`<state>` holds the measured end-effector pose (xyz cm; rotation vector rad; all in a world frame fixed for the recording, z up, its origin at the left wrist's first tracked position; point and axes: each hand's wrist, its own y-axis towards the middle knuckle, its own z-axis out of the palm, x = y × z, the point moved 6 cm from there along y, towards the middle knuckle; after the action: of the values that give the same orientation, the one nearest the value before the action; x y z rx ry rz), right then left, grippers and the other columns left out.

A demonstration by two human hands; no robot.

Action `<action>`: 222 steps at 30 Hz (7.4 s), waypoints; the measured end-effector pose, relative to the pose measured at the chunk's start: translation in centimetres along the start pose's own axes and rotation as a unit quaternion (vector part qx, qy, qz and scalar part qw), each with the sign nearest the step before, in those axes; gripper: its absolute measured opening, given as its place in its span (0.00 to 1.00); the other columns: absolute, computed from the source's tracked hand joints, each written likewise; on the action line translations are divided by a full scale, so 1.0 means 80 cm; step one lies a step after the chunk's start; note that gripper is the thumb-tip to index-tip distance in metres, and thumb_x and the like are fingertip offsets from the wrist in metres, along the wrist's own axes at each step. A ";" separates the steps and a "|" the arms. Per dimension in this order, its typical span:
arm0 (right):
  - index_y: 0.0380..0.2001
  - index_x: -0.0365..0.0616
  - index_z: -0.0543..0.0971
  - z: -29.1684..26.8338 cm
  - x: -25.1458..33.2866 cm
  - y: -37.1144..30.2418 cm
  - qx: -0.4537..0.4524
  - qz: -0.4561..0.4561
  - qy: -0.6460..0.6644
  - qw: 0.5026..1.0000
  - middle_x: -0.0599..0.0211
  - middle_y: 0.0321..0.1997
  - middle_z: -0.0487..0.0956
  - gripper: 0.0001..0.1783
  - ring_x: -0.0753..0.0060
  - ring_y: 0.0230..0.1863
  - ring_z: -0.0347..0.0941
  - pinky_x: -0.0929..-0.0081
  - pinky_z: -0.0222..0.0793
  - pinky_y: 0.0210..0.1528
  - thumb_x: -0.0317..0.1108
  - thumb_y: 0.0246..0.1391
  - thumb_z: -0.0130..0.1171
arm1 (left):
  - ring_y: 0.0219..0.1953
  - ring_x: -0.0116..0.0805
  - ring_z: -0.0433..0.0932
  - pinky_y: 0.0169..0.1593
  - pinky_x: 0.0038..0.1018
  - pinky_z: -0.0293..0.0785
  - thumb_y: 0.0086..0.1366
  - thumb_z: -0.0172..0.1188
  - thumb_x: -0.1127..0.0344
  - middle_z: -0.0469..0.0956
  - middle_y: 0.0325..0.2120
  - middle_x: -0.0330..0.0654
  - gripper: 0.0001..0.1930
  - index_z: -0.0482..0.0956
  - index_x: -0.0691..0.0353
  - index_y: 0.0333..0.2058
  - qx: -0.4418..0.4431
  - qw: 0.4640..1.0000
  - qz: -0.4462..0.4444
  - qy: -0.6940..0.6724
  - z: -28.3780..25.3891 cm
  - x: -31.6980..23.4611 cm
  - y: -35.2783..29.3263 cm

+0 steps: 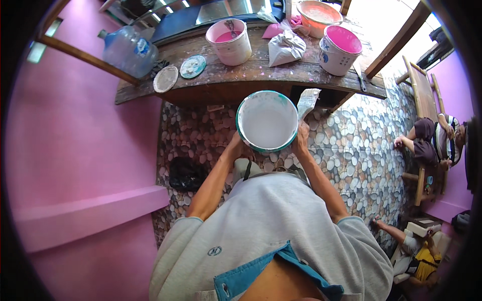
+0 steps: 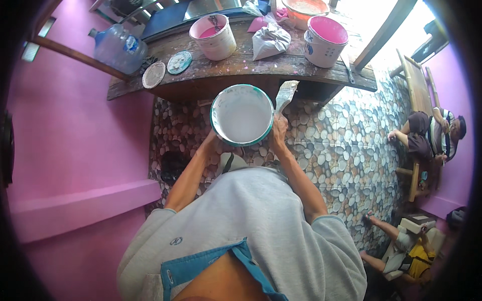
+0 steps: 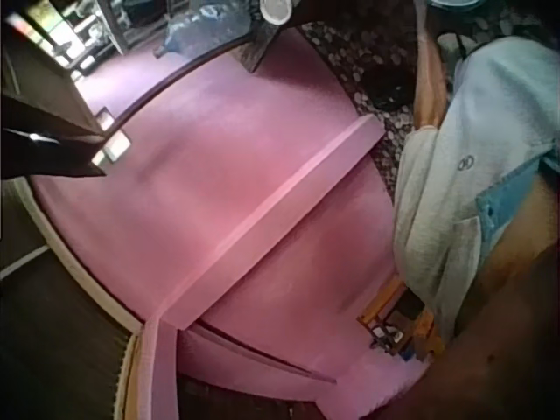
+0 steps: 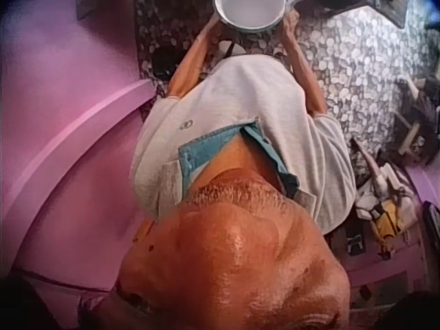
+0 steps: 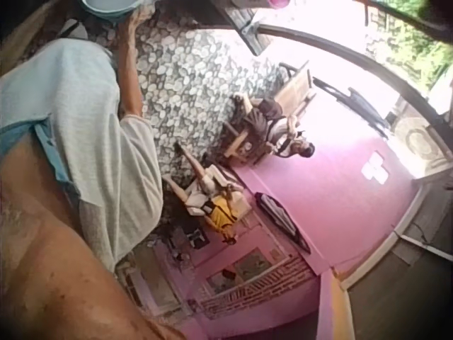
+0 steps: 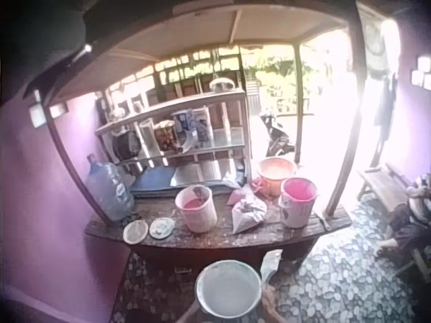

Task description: The person squeezes white paint from a plastic bag into a small blue bucket and then stirs the paint with a small wooden stick.

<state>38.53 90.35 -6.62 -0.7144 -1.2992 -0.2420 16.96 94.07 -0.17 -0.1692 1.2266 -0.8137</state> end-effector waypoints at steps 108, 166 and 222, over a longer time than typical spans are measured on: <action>0.36 0.36 0.76 0.604 -0.048 0.288 0.165 -0.297 -0.476 0.811 0.44 0.38 0.73 0.15 0.45 0.40 0.70 0.59 0.68 0.44 0.37 0.48 0.57 | 0.43 0.39 0.77 0.44 0.30 0.73 0.62 0.53 0.64 0.75 0.42 0.44 0.16 0.69 0.64 0.46 -0.309 0.942 -0.076 -0.110 -0.538 -0.227 0.346; 0.21 0.33 0.78 0.115 0.157 0.536 -0.103 -0.018 -0.264 0.959 0.68 0.18 0.75 0.14 0.81 0.17 0.69 0.81 0.64 0.17 0.35 0.42 0.66 | 0.32 0.26 0.78 0.36 0.21 0.74 0.58 0.60 0.69 0.78 0.32 0.42 0.15 0.74 0.69 0.43 0.001 0.939 0.149 0.308 0.032 -0.214 0.407; 0.25 0.39 0.76 0.134 0.347 0.388 0.056 -0.219 -0.087 0.970 0.78 0.23 0.72 0.03 0.89 0.26 0.64 0.88 0.60 0.30 0.25 0.49 0.59 | 0.25 0.17 0.69 0.29 0.18 0.66 0.59 0.62 0.67 0.75 0.21 0.32 0.08 0.77 0.65 0.27 0.025 0.899 0.341 0.273 0.145 -0.392 0.438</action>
<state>54.68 126.70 9.64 -0.3499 -1.6206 -0.4660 40.15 135.42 9.63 0.5499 1.6450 -0.2650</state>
